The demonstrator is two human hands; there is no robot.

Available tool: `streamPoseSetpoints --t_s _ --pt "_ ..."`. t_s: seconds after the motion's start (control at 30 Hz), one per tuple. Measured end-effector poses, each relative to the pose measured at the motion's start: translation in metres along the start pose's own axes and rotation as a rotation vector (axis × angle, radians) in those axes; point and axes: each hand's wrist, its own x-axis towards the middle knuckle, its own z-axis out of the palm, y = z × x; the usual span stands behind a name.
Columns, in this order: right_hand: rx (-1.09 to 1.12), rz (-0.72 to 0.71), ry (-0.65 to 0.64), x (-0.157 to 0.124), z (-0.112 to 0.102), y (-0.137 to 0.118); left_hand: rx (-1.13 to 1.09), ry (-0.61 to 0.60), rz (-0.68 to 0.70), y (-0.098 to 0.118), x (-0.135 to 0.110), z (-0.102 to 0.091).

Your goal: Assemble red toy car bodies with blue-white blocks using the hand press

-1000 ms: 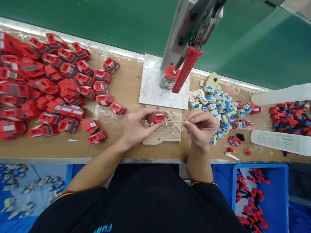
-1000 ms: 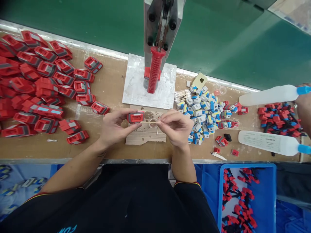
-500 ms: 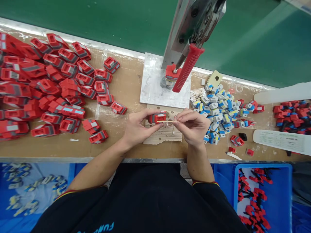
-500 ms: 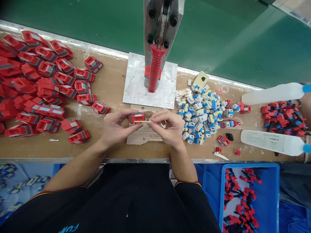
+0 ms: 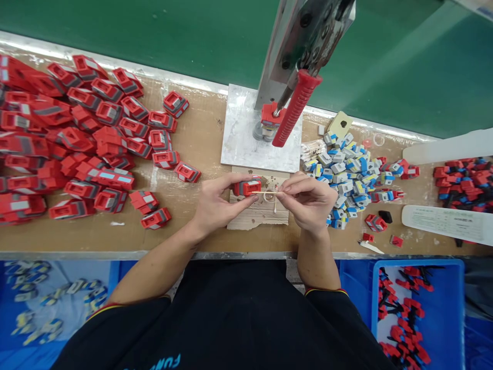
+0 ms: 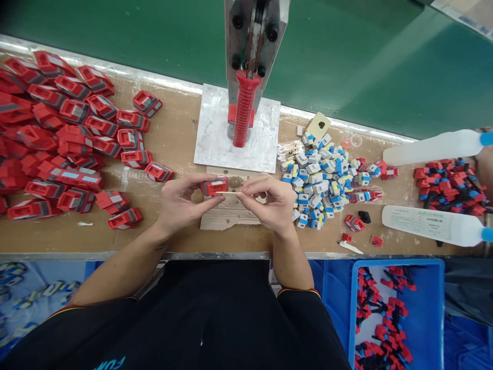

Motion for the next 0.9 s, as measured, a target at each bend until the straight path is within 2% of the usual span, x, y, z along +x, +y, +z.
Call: streamPoseSetpoints --t_s 0.37,0.63,0.77,0.83,0.9 --pt "-0.081 -0.028 -0.009 -0.001 -0.006 0.001 0.071 0.032 0.010 -0.002 0.000 -0.002" --pt "-0.097 -0.089 -0.033 0.001 -0.004 0.000 0.140 0.059 0.101 -0.001 0.001 -0.003" --pt "-0.049 -0.135 0.049 0.004 -0.021 -0.003 0.135 0.070 0.061 -0.001 0.001 -0.003" --pt "-0.091 -0.146 -0.005 0.005 -0.033 -0.004 0.113 0.083 0.023 -0.003 0.001 -0.004" --pt "-0.198 -0.149 -0.170 0.003 -0.041 -0.005 0.088 0.085 -0.019 -0.005 0.001 -0.005"
